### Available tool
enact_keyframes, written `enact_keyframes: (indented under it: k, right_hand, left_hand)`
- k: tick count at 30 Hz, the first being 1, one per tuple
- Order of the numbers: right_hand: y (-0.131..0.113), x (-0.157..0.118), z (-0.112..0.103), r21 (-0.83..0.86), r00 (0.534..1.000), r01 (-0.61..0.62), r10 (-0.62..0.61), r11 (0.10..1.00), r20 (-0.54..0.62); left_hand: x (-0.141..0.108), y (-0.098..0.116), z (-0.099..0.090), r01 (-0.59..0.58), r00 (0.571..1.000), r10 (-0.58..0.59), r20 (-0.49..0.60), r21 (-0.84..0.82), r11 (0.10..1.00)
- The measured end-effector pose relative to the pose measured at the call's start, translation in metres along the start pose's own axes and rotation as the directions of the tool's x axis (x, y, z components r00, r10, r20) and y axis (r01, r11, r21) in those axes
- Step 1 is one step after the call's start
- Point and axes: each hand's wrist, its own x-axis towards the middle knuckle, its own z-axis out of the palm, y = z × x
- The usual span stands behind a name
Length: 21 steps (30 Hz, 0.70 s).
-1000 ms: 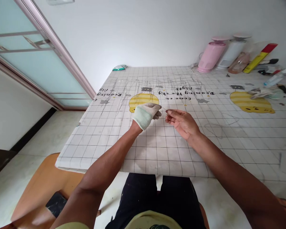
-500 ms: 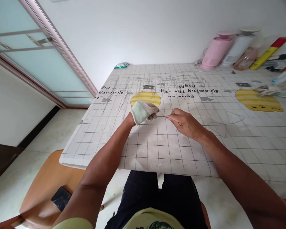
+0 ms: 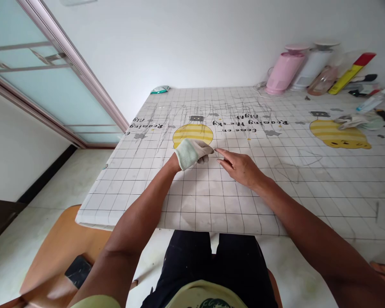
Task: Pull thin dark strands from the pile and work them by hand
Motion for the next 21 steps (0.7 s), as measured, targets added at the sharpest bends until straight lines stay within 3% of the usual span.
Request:
enact_keyframes:
  k: [5, 9, 13, 17, 21]
  right_hand:
    - [0.005, -0.002, 0.003, 0.006, 0.997, 0.075, -0.075, 0.997, -0.001]
    - [0.003, -0.003, 0.005, 0.057, 0.997, 0.066, -0.068, 0.996, 0.022]
    - [-0.001, -0.003, 0.005, 0.126, 0.997, 0.059, -0.065, 0.990, 0.048]
    - [-0.004, -0.002, 0.003, 0.196, 0.992, -0.080, 0.059, 0.977, 0.111]
    - [-0.005, 0.000, 0.000, 0.206, 0.991, -0.130, 0.125, 0.970, 0.041]
  left_hand:
    - [0.000, -0.002, -0.005, 0.014, 0.999, -0.015, 0.052, 0.028, 1.000]
    - [-0.002, -0.001, -0.009, 0.052, 0.993, -0.056, 0.105, 0.045, 0.998]
    - [-0.001, -0.003, -0.014, 0.013, 0.991, -0.018, 0.132, 0.043, 0.999]
    - [0.003, -0.008, -0.021, -0.061, 0.997, 0.061, 0.045, -0.002, 0.998]
    - [0.005, -0.012, -0.030, -0.097, 0.995, 0.096, -0.042, -0.031, 0.995]
